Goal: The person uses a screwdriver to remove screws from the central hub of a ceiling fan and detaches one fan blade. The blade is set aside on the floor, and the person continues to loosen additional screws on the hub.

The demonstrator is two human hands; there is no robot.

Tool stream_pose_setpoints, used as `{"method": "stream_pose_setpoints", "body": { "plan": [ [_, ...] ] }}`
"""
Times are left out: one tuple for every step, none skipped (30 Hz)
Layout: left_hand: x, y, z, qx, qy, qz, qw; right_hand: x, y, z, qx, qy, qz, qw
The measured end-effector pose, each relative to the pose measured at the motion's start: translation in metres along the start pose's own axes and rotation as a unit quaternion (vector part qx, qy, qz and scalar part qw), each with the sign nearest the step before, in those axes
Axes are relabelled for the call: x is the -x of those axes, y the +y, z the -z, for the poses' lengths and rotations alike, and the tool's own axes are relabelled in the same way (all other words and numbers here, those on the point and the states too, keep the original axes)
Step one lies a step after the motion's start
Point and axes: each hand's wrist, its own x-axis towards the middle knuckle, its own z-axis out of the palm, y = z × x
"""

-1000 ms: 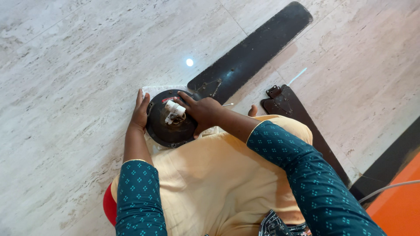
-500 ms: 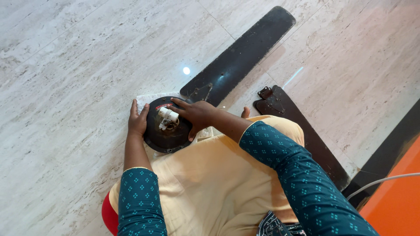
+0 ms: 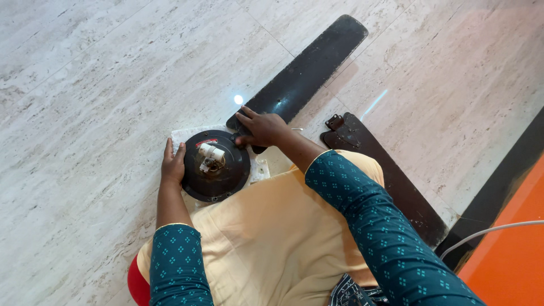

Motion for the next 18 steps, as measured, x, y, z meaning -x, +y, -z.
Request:
{"method": "stream_pose_setpoints", "body": {
  "plan": [
    [-0.002, -0.003, 0.0, 0.001, 0.001, -0.001, 1.0, -0.003, 0.003, -0.003, -0.017, 0.018, -0.01, 1.0],
    [-0.004, -0.006, 0.0, 0.003, 0.004, -0.001, 1.0, -0.006, 0.005, -0.005, -0.016, 0.027, -0.018, 0.999],
    [-0.006, -0.009, 0.0, 0.019, -0.002, -0.018, 1.0, -0.008, 0.008, -0.007, -0.015, 0.037, -0.026, 0.999],
    [-0.008, -0.012, 0.0, 0.033, -0.008, -0.034, 0.999, -0.01, 0.011, -0.008, -0.014, 0.047, -0.036, 0.998],
    [-0.01, -0.013, 0.0, 0.048, -0.015, -0.051, 0.997, -0.012, 0.013, -0.008, -0.007, 0.048, -0.045, 0.998],
    [-0.012, -0.015, 0.0, 0.046, -0.012, -0.046, 0.998, -0.013, 0.015, -0.008, -0.001, 0.048, -0.053, 0.997],
    [-0.013, -0.016, 0.0, 0.043, -0.01, -0.042, 0.998, -0.014, 0.017, -0.009, 0.005, 0.048, -0.062, 0.997],
    [-0.013, -0.018, 0.0, 0.041, -0.007, -0.037, 0.998, -0.015, 0.018, -0.009, 0.008, 0.056, -0.064, 0.996],
    [-0.014, -0.019, 0.0, 0.03, -0.002, -0.035, 0.999, -0.016, 0.019, -0.009, 0.01, 0.065, -0.067, 0.996],
    [-0.014, -0.019, 0.0, 0.018, 0.003, -0.034, 0.999, -0.017, 0.02, -0.01, 0.012, 0.074, -0.069, 0.995],
    [-0.015, -0.019, 0.001, 0.006, 0.008, -0.033, 0.999, -0.018, 0.02, -0.01, 0.016, 0.068, -0.071, 0.995],
    [-0.015, -0.02, 0.001, -0.003, 0.011, -0.038, 0.999, -0.019, 0.021, -0.011, 0.019, 0.062, -0.074, 0.995],
    [-0.015, -0.02, 0.001, -0.012, 0.014, -0.043, 0.999, -0.02, 0.022, -0.011, 0.022, 0.056, -0.076, 0.995],
    [-0.015, -0.02, 0.001, -0.021, 0.016, -0.048, 0.998, -0.021, 0.024, -0.012, 0.012, 0.066, -0.071, 0.995],
    [-0.016, -0.02, 0.0, -0.032, 0.019, -0.048, 0.998, -0.022, 0.026, -0.012, 0.001, 0.075, -0.065, 0.995],
    [-0.016, -0.02, 0.0, -0.042, 0.021, -0.048, 0.998, -0.023, 0.028, -0.012, -0.01, 0.085, -0.059, 0.995],
    [-0.016, -0.02, -0.001, -0.053, 0.024, -0.049, 0.997, -0.025, 0.03, -0.011, -0.011, 0.092, -0.06, 0.994],
    [-0.016, -0.021, 0.0, -0.044, 0.022, -0.057, 0.997, -0.026, 0.032, -0.01, -0.013, 0.097, -0.059, 0.993]
  ]
}}
